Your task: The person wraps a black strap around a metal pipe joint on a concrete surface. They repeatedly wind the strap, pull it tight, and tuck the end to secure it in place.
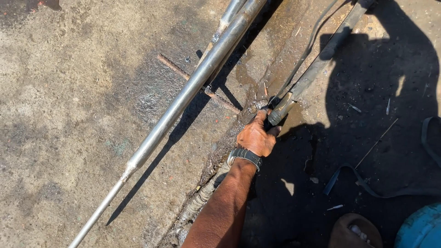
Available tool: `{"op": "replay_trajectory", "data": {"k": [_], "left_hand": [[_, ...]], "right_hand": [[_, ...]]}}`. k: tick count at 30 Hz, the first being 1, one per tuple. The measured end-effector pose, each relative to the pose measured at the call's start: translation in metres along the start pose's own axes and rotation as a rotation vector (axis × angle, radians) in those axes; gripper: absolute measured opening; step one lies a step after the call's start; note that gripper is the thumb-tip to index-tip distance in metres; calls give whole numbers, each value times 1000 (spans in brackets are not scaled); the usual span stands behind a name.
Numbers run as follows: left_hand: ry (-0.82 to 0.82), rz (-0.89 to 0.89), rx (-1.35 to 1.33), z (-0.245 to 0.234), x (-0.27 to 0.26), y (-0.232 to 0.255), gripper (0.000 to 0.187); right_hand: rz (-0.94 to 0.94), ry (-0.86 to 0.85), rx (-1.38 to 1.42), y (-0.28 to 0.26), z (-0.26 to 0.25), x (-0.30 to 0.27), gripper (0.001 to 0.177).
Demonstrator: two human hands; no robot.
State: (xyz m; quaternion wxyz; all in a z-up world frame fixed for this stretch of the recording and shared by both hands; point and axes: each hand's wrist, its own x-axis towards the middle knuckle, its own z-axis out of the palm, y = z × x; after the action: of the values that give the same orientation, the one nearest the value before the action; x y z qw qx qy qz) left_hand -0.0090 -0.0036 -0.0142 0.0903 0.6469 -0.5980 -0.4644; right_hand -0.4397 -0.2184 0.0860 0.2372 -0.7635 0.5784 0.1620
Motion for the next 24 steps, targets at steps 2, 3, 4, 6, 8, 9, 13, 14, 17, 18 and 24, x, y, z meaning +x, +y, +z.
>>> {"op": "replay_trajectory", "data": {"k": [2,3,4,6,8,9,13,14,17,18,24], "left_hand": [[-19,-29,-68,2,12,-11,41],[-23,-29,-69,-4,14,-8,41],[-49,-33,-72,-10,16,-5,42],[-62,-50,-85,-18,21,-9,43],[-85,-24,-152,-18,33,-16,46],[-87,-22,-148,-19,33,-16,46],[-118,-8,-302,-21,33,-17,50],[-133,10,-361,-21,33,-16,54],[-136,8,-388,-11,52,-40,54],[-144,1,-387,-13,52,-40,54],[-96,15,-313,-7,50,-39,53]], "right_hand": [[-4,-52,-20,-141,-55,-48,12],[-4,-86,-32,-179,-39,-43,12],[-5,-120,-44,-218,-16,-40,16],[-22,-160,-66,-231,74,2,22],[-12,-407,135,-157,209,34,51],[-10,-405,138,-175,217,28,51],[135,-156,1471,-246,235,17,60],[120,-160,1659,-263,237,16,75],[132,-188,1676,-236,307,57,35],[141,-193,1682,-228,297,45,35],[111,-88,958,-202,221,-73,29]]}}
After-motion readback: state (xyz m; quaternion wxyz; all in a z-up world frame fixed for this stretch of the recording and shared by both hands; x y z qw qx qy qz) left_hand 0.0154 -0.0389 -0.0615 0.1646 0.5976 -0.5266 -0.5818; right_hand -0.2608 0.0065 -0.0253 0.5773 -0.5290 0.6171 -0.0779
